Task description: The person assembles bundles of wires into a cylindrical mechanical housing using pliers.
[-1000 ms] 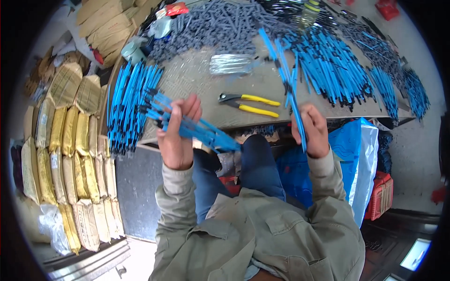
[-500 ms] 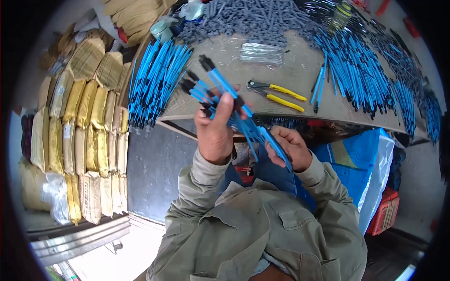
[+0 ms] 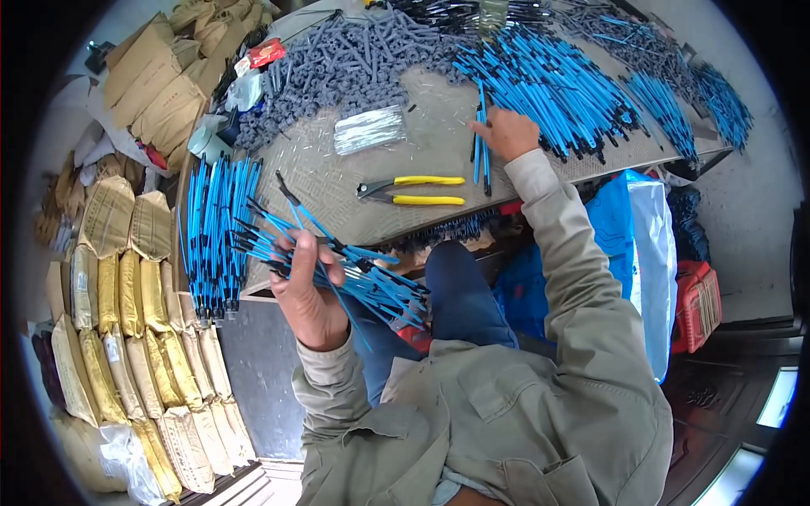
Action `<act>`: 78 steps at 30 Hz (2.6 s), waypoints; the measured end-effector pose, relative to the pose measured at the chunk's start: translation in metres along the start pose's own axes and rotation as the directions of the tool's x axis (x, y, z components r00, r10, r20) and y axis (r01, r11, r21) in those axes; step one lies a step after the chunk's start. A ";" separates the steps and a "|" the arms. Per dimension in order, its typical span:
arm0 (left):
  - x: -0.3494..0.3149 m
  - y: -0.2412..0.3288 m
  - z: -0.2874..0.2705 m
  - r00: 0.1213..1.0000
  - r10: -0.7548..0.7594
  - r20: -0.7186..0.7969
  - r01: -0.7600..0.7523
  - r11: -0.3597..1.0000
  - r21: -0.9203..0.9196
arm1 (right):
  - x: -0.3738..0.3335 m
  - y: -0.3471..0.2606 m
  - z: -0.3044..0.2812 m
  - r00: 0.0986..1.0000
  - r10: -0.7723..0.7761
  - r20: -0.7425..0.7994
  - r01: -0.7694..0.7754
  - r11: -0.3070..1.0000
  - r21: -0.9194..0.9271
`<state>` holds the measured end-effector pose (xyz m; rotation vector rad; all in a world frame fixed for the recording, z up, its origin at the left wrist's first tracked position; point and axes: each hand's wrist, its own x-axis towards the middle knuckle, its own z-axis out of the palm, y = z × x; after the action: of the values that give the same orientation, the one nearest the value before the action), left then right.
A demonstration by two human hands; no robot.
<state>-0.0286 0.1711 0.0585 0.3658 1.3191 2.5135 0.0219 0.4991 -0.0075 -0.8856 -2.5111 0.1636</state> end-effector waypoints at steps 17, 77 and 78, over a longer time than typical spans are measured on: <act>0.002 -0.005 0.004 0.999 0.015 -0.028 -0.016 1.000 -0.024 | -0.080 -0.060 -0.059 0.953 -0.129 0.273 -0.267 0.057 0.962; -0.033 -0.009 0.001 0.897 -0.110 0.429 -0.007 0.965 0.262 | -0.105 -0.152 -0.102 0.764 -0.565 -0.311 0.546 0.311 0.778; -0.034 -0.012 -0.002 0.892 -0.103 0.439 -0.034 0.955 0.293 | -0.106 -0.153 -0.101 0.767 -0.572 -0.292 0.533 0.314 0.785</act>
<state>0.0036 0.1639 0.0447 0.9193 1.4742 2.0198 0.0558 0.3095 0.0799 0.4241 -2.1489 1.0650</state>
